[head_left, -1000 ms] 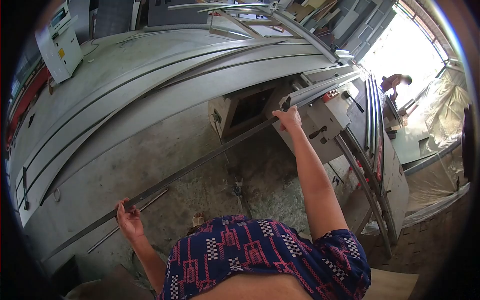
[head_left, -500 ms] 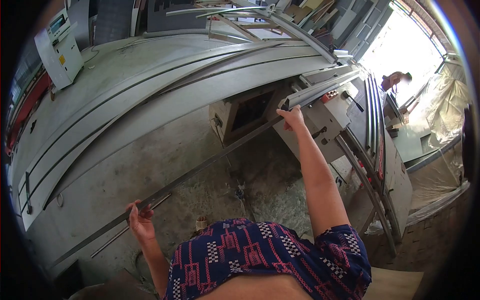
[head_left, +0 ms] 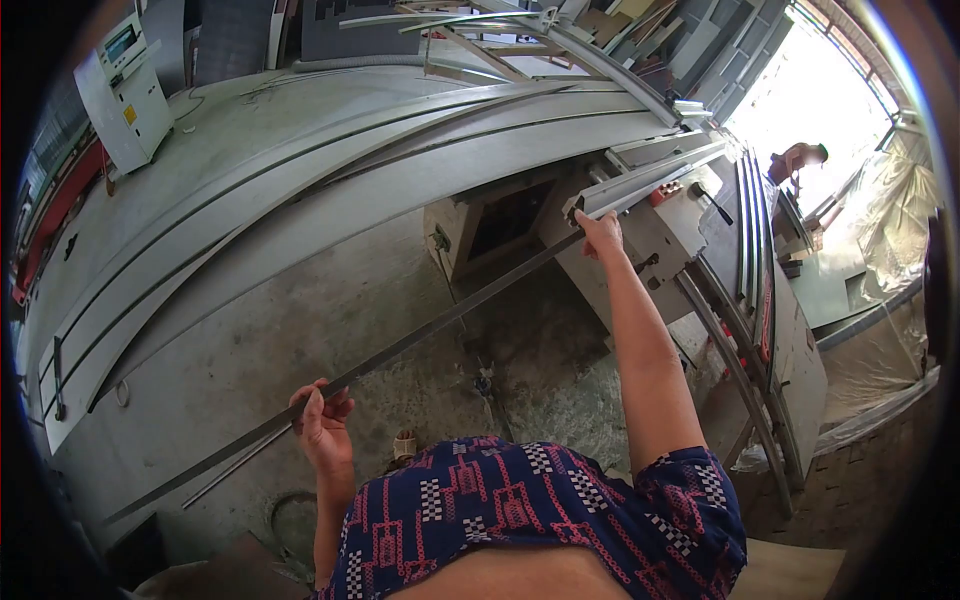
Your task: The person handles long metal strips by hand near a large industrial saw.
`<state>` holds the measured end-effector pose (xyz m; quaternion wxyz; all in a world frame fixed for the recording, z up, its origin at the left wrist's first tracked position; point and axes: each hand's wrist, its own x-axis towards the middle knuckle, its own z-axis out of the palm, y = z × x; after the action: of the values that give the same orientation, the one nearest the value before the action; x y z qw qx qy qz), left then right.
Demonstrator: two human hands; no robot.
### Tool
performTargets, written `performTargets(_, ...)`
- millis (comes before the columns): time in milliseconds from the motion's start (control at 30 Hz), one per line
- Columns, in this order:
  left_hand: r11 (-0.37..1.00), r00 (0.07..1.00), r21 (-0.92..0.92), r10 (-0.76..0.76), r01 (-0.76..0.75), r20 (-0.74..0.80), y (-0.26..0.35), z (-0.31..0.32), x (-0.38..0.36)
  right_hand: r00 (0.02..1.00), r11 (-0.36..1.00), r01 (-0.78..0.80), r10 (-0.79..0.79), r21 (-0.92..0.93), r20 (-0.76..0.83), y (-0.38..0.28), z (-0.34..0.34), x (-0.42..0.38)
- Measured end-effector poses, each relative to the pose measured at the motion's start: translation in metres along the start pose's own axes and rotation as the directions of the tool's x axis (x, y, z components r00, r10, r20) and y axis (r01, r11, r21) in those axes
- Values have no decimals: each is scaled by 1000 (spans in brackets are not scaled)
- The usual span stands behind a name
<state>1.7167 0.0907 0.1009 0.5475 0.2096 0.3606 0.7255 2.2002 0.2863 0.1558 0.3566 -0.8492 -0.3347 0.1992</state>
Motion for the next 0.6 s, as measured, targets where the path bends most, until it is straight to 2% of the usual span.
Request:
performTargets(100, 1000, 1000, -14, -22, 22, 7, -5, 9, -2, 996, 998, 55, -58, 35, 71, 1, -8, 0)
performTargets(300, 997, 997, 7, -71, 71, 25, -11, 32, -13, 999, 999, 32, -32, 12, 34, -1, -8, -2)
performTargets(400, 997, 996, -1, -80, 80, 28, -17, 36, -12, 996, 997, 74, -74, 16, 54, 2, -9, -4)
performTargets(600, 995, 995, 12, -96, 95, 22, -28, 44, -6, 997, 999, 40, -39, -11, 73, 0, -9, -2)
